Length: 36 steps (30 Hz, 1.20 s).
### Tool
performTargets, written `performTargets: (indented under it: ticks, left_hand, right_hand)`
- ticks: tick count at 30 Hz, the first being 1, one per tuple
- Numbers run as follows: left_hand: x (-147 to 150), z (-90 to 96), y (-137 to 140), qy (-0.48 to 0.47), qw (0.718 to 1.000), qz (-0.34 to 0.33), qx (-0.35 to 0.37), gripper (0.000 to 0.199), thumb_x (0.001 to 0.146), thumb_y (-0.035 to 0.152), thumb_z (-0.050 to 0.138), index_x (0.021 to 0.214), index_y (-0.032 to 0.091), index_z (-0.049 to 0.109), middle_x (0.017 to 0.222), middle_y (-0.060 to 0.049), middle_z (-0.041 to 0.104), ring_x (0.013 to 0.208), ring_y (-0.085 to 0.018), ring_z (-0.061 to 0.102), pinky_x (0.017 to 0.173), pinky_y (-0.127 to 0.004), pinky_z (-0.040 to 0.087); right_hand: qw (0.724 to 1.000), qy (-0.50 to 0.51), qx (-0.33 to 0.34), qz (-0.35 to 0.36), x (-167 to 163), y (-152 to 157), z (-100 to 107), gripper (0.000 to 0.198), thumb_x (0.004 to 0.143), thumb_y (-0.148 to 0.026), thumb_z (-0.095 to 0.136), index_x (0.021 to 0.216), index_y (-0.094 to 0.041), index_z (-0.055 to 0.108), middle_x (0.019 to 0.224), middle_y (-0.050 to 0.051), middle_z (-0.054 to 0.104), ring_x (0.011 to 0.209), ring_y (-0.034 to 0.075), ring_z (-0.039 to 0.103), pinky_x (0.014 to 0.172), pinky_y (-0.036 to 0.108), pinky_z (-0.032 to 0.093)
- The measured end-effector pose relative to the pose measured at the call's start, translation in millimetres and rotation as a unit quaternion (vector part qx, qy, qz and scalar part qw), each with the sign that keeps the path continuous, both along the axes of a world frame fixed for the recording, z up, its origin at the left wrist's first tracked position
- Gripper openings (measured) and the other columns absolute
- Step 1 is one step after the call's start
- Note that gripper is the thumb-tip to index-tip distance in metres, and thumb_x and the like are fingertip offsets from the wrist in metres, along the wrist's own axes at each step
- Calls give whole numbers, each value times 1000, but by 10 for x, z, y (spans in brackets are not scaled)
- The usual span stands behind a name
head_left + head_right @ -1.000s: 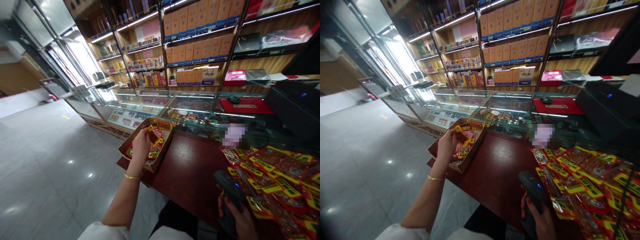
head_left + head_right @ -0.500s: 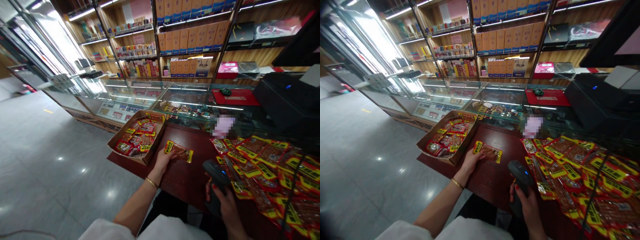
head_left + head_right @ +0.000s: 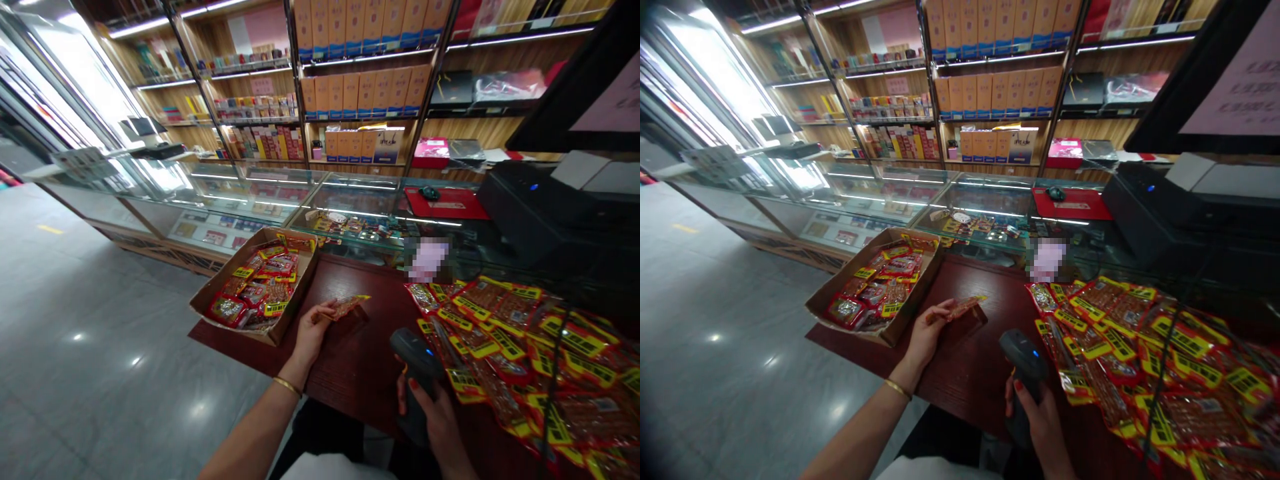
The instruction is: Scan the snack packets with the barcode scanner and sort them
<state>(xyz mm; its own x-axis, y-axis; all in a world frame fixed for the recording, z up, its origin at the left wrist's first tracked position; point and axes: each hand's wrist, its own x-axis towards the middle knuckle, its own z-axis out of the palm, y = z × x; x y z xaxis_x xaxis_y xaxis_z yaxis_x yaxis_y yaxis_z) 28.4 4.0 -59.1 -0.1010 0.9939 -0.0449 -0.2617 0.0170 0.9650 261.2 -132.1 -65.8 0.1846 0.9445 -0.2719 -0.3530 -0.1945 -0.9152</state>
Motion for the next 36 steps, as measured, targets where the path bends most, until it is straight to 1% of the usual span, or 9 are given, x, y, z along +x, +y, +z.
performTargets:
  ticks: [2, 7, 11, 15, 17, 20, 21, 26, 36]
  left_hand:
    - [-20, -32, 4, 25, 999, -21, 15, 12, 66, 22, 78, 77, 19, 77, 117, -11, 79, 117, -29, 70, 103, -39, 53]
    - [-43, -62, 18, 75, 994, -79, -18, 34, 66, 20, 58, 91, 20, 81, 91, -4, 81, 90, -24, 73, 87, -34, 55]
    - [-47, 17, 2, 95, 987, -128, 29, 37, 74, 29, 58, 102, 20, 79, 108, -5, 79, 106, -26, 71, 95, -34, 52]
    - [51, 76, -27, 188, 978, -92, 19, 24, 79, 33, 69, 97, 19, 77, 106, -7, 77, 104, -25, 70, 95, -33, 53]
    - [111, 69, -40, 205, 975, -77, 22, 38, 75, 22, 72, 113, 20, 73, 102, -5, 76, 95, -21, 70, 90, -31, 54]
    - [155, 31, -54, 162, 982, -90, 29, 69, 73, 12, 70, 140, 20, 55, 100, -3, 75, 83, -17, 69, 78, -27, 55]
    - [155, 19, -55, 151, 984, -90, 28, 68, 73, 11, 70, 139, 19, 54, 99, -3, 74, 80, -16, 68, 75, -26, 55]
    - [110, -12, -23, 156, 984, -79, 27, 25, 74, 15, 68, 99, 16, 68, 92, -2, 72, 80, -15, 65, 74, -23, 51]
    - [128, 39, -13, 142, 987, -67, 15, 24, 70, 20, 67, 93, 17, 71, 81, 0, 69, 75, -16, 62, 70, -24, 48]
  right_hand:
    - [1000, 0, -1, 3, -2, 6, 11, 43, 74, -60, 86, 74, -19, 71, 62, 0, 68, 48, 12, 59, 48, 23, 50]
    - [1000, 4, 6, 4, 4, 20, -14, 42, 77, -60, 84, 87, -21, 74, 64, -2, 68, 46, 11, 58, 45, 22, 48]
    - [1000, -8, 16, 14, 29, 15, -37, 43, 79, -59, 82, 99, -22, 74, 66, -4, 69, 48, 10, 58, 48, 21, 49]
    - [999, -36, 12, 30, 60, 3, -29, 40, 80, -59, 83, 89, -21, 72, 60, -4, 67, 49, 11, 57, 50, 21, 49]
    - [998, -50, 10, 35, 59, 1, -6, 40, 79, -58, 84, 87, -21, 72, 58, -5, 65, 49, 11, 57, 50, 21, 49]
    - [997, -72, 9, 34, 22, -7, 54, 46, 79, -60, 82, 101, -21, 73, 63, -4, 68, 49, 12, 59, 50, 23, 50]
    - [996, -82, 8, 34, 2, -14, 79, 47, 79, -61, 82, 101, -20, 73, 63, -4, 68, 49, 12, 59, 50, 24, 51]
    - [989, -144, -6, 30, -91, -80, 228, 49, 83, -64, 76, 95, -16, 75, 58, -2, 66, 50, 16, 60, 49, 26, 51]
    - [978, -204, -36, 20, 30, -231, 316, 55, 86, -71, 68, 98, -18, 73, 61, -2, 66, 54, 17, 63, 55, 27, 54]
